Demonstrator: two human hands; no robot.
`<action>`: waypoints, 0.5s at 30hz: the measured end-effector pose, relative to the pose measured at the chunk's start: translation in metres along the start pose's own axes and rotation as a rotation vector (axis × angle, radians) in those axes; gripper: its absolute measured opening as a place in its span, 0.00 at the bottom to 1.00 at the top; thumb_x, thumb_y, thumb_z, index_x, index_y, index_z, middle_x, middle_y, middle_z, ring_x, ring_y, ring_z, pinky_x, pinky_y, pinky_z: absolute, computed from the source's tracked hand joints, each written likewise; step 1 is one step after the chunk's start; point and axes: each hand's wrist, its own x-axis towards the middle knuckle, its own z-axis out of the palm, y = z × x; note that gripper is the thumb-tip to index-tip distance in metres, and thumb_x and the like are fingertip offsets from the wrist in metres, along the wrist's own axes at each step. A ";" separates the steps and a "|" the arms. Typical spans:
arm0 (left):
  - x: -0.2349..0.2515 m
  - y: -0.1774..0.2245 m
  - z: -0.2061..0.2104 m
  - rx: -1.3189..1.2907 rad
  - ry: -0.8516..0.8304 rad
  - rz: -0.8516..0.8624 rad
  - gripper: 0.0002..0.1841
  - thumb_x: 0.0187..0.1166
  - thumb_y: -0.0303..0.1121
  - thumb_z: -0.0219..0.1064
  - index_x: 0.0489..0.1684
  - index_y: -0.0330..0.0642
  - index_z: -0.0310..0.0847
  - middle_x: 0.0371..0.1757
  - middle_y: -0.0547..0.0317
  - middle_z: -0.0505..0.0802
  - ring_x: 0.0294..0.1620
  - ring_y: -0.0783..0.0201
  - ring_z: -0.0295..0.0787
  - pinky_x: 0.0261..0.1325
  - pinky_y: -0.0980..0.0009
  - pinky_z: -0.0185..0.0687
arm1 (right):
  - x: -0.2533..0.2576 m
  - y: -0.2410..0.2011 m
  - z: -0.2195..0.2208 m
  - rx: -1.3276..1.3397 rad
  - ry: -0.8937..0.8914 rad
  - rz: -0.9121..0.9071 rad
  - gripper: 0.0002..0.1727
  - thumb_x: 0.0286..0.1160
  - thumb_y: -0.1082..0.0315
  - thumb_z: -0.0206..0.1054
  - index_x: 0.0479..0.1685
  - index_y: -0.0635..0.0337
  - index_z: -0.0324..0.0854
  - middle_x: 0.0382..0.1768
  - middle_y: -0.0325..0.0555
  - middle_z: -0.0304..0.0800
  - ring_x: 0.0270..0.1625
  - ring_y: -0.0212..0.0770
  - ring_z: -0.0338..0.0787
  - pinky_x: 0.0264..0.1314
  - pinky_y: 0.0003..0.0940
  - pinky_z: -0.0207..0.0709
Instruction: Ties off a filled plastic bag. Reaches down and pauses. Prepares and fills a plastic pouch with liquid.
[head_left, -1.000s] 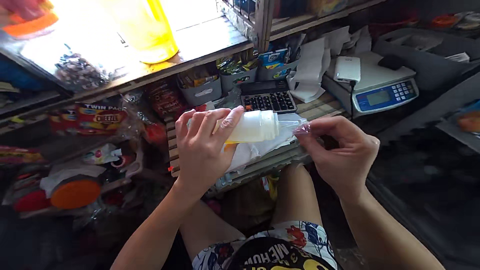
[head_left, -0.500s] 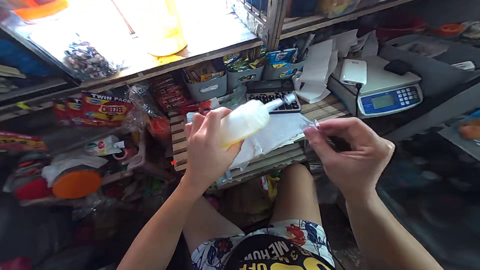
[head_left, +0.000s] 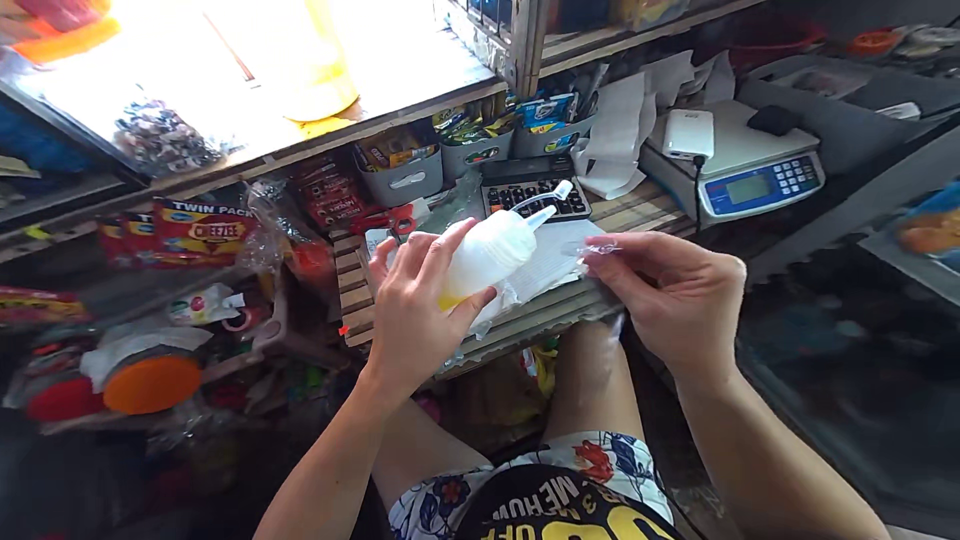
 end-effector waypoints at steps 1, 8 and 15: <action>0.000 0.002 -0.004 0.057 0.028 0.024 0.35 0.69 0.50 0.77 0.78 0.48 0.79 0.58 0.56 0.89 0.64 0.58 0.83 0.83 0.43 0.55 | 0.000 -0.001 -0.001 -0.032 0.013 -0.015 0.09 0.72 0.72 0.75 0.49 0.61 0.91 0.40 0.35 0.96 0.40 0.25 0.94 0.47 0.21 0.90; -0.005 0.017 -0.021 0.298 0.063 0.134 0.31 0.66 0.44 0.76 0.74 0.52 0.84 0.52 0.54 0.88 0.54 0.52 0.83 0.79 0.37 0.53 | 0.001 -0.003 -0.004 -0.087 0.055 -0.084 0.09 0.68 0.72 0.78 0.45 0.62 0.88 0.38 0.34 0.96 0.39 0.25 0.94 0.46 0.21 0.91; -0.006 0.022 -0.022 0.335 0.045 0.186 0.28 0.68 0.43 0.74 0.73 0.55 0.85 0.49 0.55 0.88 0.53 0.52 0.82 0.78 0.35 0.50 | 0.000 -0.008 -0.003 -0.202 0.042 -0.179 0.08 0.68 0.72 0.76 0.43 0.63 0.88 0.38 0.36 0.95 0.40 0.23 0.93 0.47 0.20 0.90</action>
